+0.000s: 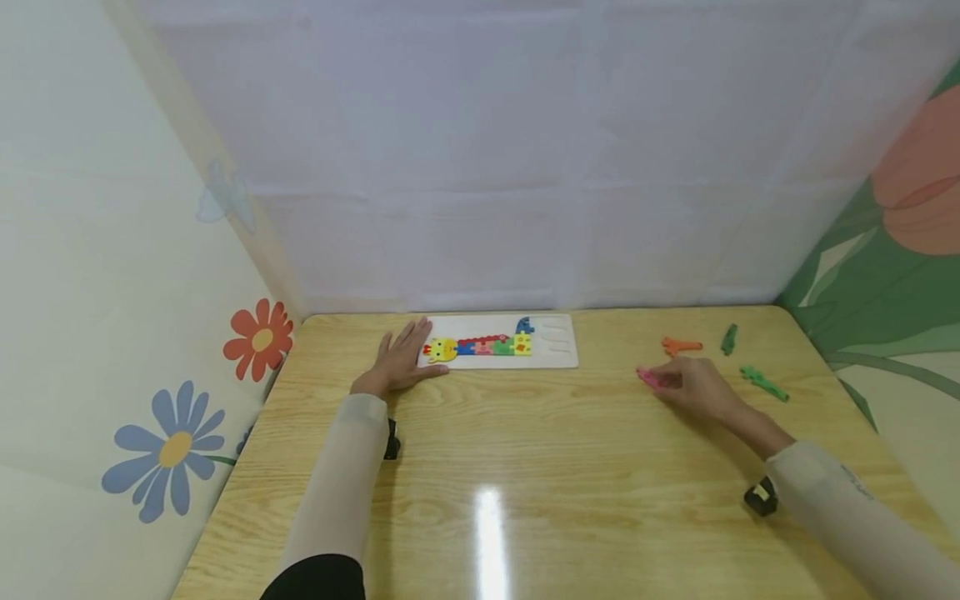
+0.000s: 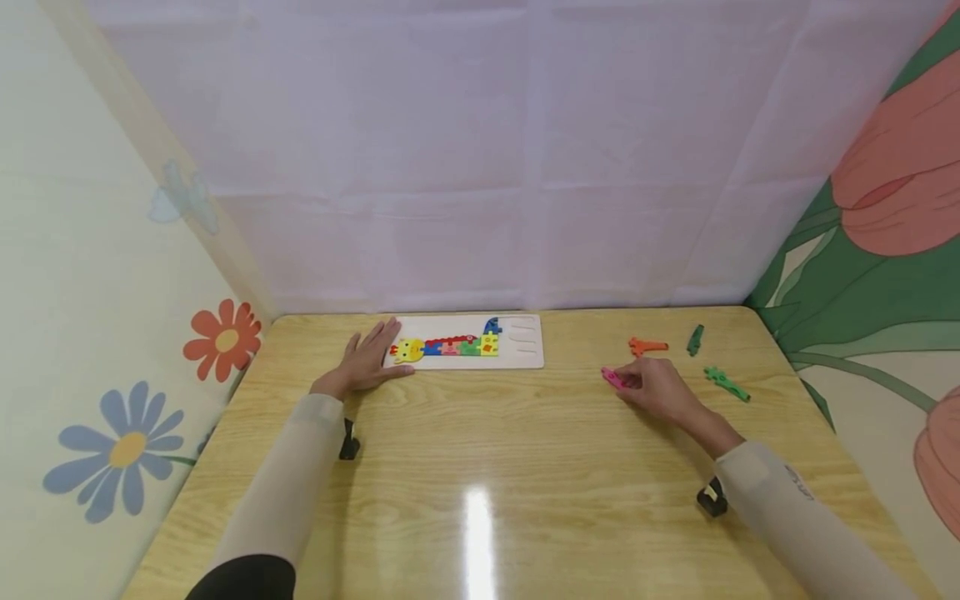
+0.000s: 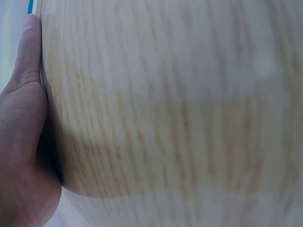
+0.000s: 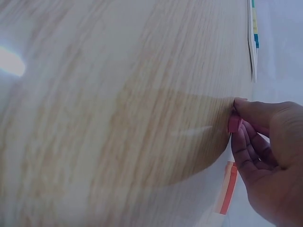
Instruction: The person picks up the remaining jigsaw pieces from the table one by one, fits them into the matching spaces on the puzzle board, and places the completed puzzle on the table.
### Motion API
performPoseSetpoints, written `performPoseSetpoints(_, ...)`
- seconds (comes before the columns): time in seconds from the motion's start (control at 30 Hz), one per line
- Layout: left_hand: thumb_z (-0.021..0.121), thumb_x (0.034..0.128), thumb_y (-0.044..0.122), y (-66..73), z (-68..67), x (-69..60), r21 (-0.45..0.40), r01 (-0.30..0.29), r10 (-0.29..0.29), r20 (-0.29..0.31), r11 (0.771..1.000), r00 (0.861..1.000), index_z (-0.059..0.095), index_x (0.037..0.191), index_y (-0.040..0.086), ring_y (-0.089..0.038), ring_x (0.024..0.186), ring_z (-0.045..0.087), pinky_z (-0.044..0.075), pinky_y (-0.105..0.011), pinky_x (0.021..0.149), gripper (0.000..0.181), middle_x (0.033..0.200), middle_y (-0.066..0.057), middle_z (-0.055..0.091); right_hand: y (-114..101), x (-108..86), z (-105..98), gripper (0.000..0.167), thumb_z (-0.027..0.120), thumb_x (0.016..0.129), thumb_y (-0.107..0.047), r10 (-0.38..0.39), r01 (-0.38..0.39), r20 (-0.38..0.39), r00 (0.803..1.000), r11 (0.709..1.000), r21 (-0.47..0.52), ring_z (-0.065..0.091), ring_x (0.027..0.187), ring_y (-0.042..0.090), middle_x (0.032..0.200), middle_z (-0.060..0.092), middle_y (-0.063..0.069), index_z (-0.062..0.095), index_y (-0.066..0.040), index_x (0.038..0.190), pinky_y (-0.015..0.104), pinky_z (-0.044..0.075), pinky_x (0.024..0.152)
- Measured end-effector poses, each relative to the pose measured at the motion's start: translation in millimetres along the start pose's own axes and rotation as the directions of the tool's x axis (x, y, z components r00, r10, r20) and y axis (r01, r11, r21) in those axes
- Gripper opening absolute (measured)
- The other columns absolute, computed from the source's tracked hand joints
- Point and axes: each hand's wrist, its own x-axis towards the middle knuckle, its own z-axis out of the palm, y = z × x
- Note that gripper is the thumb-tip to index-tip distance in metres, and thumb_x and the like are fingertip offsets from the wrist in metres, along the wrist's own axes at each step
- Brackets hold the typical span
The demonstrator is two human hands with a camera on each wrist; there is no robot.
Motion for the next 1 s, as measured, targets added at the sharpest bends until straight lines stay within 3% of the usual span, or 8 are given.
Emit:
performPoseSetpoints(0.33,0.055,0.0913,0.083,2.9,-2.7,-3.6,-0.013,-0.011,0.011,-0.016,1.000,1.000,0.005,0.172,0.010,-0.035,0.165,-0.001,-0.012,-0.065,0.125,0.120,0.179,-0.011,0.000,-0.2,-0.3,-0.8,0.028,0.087,0.084,0.002,-0.007,0.007,-0.014,1.000,1.000,0.025,0.077,0.088,0.030,0.104,0.080,0.020,0.080,0.003,0.110,0.043,0.064,0.076)
performPoseSetpoints(0.63,0.059,0.0940,0.076,0.9,-1.8,-1.2,-0.007,0.006,-0.006,-0.005,1.000,1.000,0.004,0.172,0.011,-0.035,0.165,-0.001,-0.014,-0.064,0.126,0.116,0.179,-0.010,-0.001,0.1,-1.6,0.9,0.024,0.087,0.083,0.001,0.003,-0.003,-0.037,0.999,1.000,0.008,0.075,0.082,0.024,0.101,0.080,0.017,0.081,0.002,0.106,0.036,0.063,0.070)
performPoseSetpoints(1.0,0.058,0.0944,0.076,-1.3,0.8,1.2,0.021,0.011,-0.011,0.004,1.000,1.000,0.003,0.172,0.011,-0.034,0.165,-0.002,-0.013,-0.064,0.126,0.115,0.179,-0.009,-0.002,2.0,-3.4,4.2,0.021,0.087,0.085,-0.001,-0.010,0.013,-0.049,0.999,0.997,0.076,0.076,0.078,0.020,0.097,0.080,0.016,0.081,0.002,0.106,0.027,0.061,0.068)
